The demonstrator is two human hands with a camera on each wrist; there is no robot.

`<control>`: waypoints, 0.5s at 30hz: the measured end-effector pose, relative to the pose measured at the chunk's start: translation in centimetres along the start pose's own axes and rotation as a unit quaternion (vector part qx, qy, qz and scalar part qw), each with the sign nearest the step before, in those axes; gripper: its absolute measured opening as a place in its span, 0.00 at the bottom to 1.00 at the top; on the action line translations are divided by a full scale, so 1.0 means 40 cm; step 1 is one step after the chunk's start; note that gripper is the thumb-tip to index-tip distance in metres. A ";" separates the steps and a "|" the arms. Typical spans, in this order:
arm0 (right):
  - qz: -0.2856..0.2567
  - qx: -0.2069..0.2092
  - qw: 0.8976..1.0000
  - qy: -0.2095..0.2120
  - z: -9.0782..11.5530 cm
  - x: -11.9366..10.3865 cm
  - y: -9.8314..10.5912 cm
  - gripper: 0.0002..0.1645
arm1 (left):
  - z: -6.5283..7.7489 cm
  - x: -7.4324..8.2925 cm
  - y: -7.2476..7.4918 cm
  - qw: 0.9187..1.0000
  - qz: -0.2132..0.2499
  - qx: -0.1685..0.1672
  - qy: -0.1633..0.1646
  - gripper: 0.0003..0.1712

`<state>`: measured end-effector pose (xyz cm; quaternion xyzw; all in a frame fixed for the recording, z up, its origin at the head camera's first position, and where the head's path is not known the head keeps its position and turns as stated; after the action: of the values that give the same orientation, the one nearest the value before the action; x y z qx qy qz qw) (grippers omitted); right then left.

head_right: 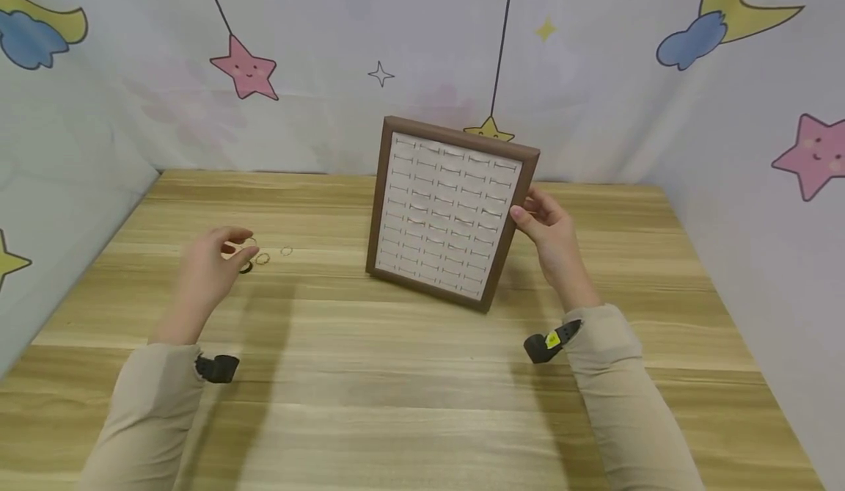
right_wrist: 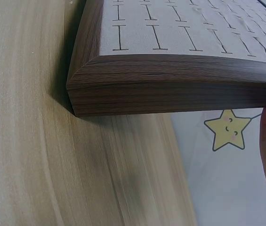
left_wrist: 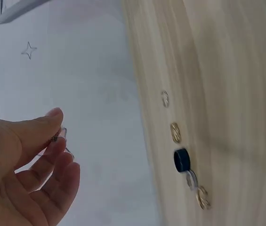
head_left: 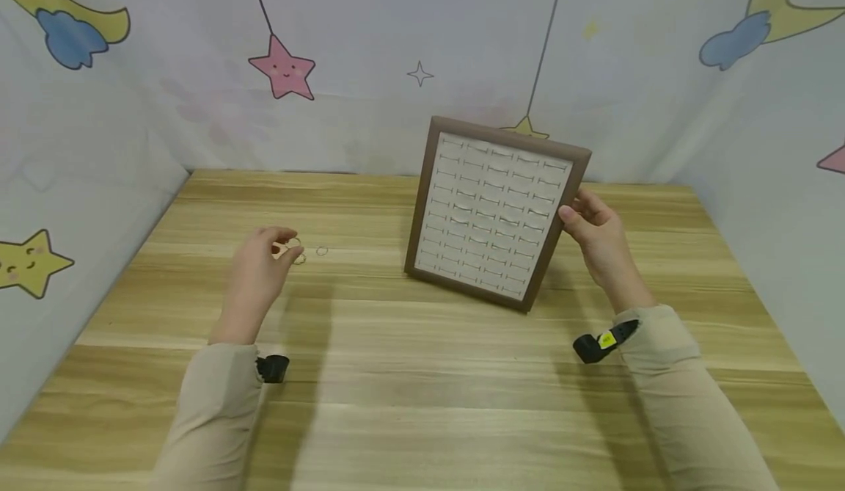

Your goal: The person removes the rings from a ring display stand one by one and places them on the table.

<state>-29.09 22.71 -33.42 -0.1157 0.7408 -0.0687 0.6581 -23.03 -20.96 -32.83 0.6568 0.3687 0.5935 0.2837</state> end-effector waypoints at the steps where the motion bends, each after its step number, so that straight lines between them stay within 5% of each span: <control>1: 0.001 0.001 1.000 0.000 0.000 0.000 0.000 0.15 | 0.003 -0.022 0.003 1.000 0.000 -0.004 0.008 0.20; 8: 0.012 0.012 1.000 -0.006 0.001 0.000 -0.001 0.16 | 0.019 -0.150 0.012 0.997 -0.051 -0.043 0.048 0.20; 15: 0.012 0.014 1.000 -0.008 0.004 -0.001 -0.001 0.16 | 0.035 -0.213 0.003 0.990 -0.079 -0.103 0.053 0.21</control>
<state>-28.94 22.69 -33.41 -0.0985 0.7356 -0.0703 0.6665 -21.84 -27.93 -37.75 0.5602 0.3709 0.6382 0.3758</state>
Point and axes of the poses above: each hand's wrist, its own z-axis away from the middle knuckle, its own y-axis out of the back of the hand, x = y × z, the point moved 9 cm from there along -z, towards the middle knuckle, and after that the axes turned 3 degrees about -y, right-handed, at the moved point
